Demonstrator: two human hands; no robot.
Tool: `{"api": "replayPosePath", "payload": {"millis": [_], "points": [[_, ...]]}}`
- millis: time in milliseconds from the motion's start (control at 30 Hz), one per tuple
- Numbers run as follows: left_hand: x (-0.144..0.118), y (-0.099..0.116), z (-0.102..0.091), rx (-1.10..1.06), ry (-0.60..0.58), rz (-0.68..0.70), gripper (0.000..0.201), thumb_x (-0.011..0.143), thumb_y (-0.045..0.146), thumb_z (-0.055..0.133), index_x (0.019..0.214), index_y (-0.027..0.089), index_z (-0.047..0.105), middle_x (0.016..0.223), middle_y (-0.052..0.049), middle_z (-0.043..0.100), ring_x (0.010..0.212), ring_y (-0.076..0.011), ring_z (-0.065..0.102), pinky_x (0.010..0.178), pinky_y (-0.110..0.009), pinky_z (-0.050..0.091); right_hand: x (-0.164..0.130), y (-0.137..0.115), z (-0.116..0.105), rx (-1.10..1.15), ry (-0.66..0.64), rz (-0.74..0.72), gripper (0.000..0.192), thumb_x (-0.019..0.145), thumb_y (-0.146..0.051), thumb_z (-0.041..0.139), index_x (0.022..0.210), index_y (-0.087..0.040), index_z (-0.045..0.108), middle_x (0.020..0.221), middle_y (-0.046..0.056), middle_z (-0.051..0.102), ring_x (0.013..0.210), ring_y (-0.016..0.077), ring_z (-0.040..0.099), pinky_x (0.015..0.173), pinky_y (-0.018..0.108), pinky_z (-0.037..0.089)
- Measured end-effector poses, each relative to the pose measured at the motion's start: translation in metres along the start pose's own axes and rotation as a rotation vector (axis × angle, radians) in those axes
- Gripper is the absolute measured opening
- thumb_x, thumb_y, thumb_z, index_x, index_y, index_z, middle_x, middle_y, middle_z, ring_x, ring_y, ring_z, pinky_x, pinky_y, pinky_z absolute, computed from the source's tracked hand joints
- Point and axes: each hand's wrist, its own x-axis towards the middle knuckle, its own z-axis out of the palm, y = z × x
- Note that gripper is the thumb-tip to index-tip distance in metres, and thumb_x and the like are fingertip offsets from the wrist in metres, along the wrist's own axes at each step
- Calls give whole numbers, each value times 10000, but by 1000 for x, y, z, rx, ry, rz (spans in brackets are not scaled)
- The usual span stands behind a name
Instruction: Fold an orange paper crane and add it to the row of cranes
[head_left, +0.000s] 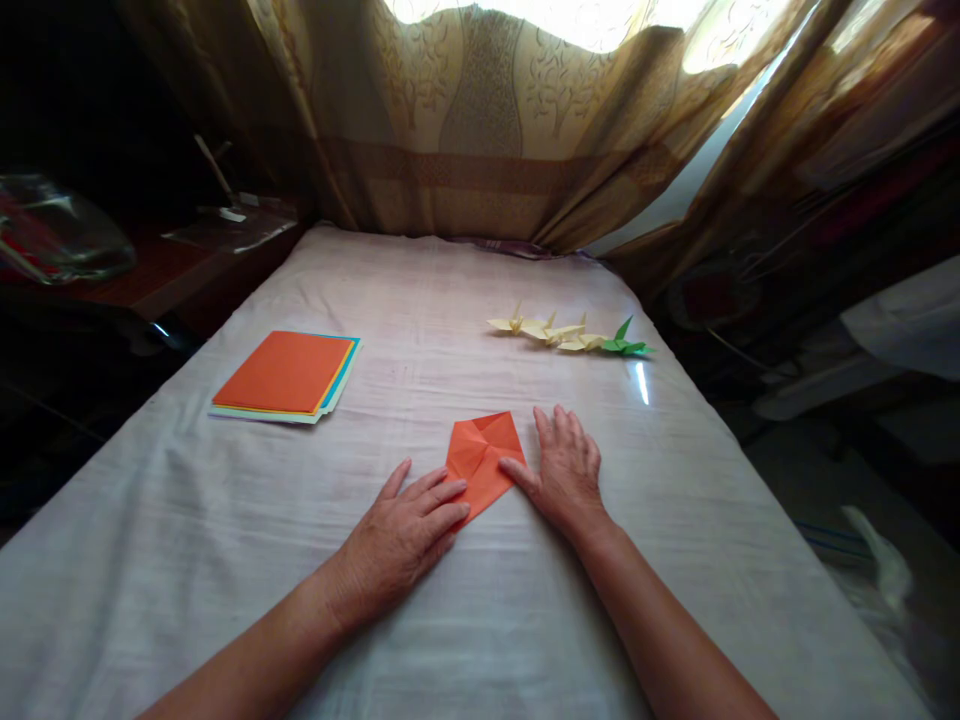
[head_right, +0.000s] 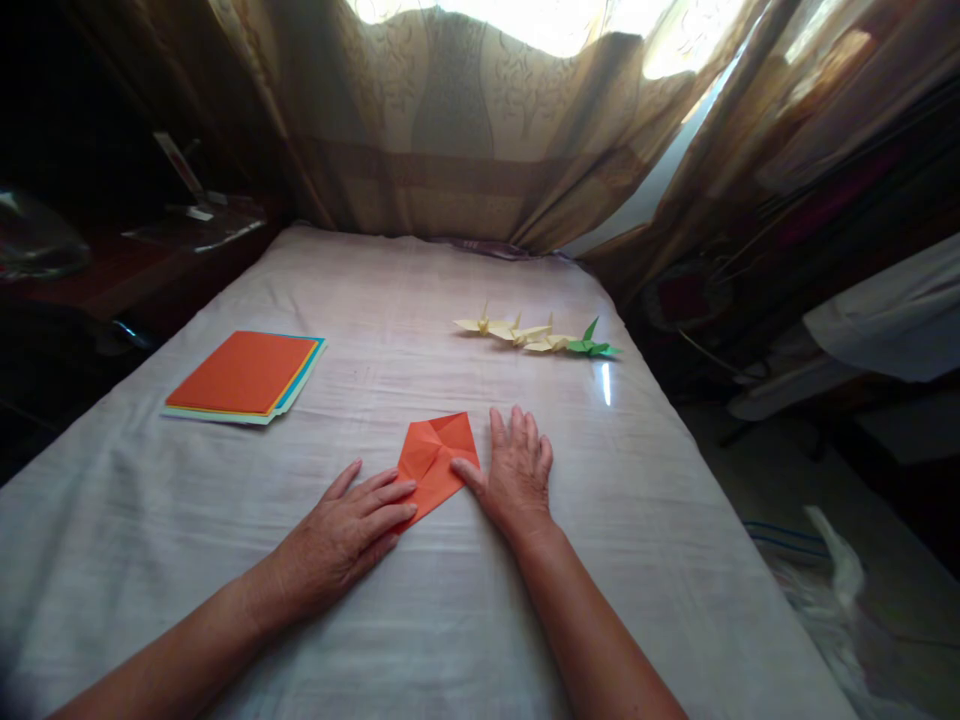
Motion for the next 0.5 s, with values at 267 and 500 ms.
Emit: {"api": "replayPosePath", "payload": {"millis": [267, 500], "points": [[-1, -3, 4, 20, 11, 5, 285, 987, 283, 479, 1244, 278, 601, 1384, -60, 578, 1339, -256, 461, 1171, -567, 129, 5, 3, -7, 125, 170, -130, 526, 959, -404, 436, 1429, -168, 442, 1528, 165, 371, 1427, 308, 289, 1120, 528, 232], [-2, -2, 3, 89, -1, 33, 335, 1011, 314, 420, 1316, 290, 555, 1384, -49, 577, 1352, -247, 435, 1175, -549, 126, -15, -28, -14, 213, -192, -632, 493, 1001, -378, 363, 1468, -228, 410, 1532, 71, 380, 1439, 226, 295, 1180, 481, 181]]}}
